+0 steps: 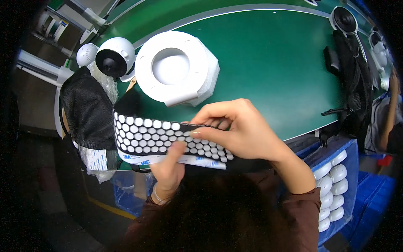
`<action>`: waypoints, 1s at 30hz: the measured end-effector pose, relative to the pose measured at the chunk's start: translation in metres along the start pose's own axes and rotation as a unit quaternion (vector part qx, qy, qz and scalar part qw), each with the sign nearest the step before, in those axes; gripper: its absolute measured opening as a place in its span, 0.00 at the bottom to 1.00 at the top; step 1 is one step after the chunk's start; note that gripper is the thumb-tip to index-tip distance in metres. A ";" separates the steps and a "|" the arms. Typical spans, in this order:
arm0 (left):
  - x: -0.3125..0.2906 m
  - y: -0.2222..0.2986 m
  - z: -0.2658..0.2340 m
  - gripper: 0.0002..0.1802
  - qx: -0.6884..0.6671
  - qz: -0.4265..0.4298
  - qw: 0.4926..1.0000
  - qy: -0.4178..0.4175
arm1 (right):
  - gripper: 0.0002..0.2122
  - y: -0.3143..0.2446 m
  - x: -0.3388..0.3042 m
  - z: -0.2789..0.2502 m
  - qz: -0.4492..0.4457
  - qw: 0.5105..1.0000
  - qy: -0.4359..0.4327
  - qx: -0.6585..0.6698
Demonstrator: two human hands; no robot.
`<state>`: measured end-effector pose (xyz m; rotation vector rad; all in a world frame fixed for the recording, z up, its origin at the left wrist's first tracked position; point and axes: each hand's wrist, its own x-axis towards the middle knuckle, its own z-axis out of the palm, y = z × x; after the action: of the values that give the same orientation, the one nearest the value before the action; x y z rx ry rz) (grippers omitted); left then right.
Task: Applying anti-slip adhesive pads to the bottom of security camera mounts on an electronics assembly line.
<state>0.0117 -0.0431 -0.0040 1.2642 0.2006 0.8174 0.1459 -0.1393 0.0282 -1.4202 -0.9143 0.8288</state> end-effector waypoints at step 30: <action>0.012 -0.002 -0.008 0.32 0.186 0.133 0.968 0.102 | 0.09 -0.011 0.003 0.036 -0.339 0.856 0.221 -0.321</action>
<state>0.0165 -0.0294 -0.0044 1.5803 0.3695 1.1824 0.1138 -0.1207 0.0371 -1.5777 -1.2656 -0.3744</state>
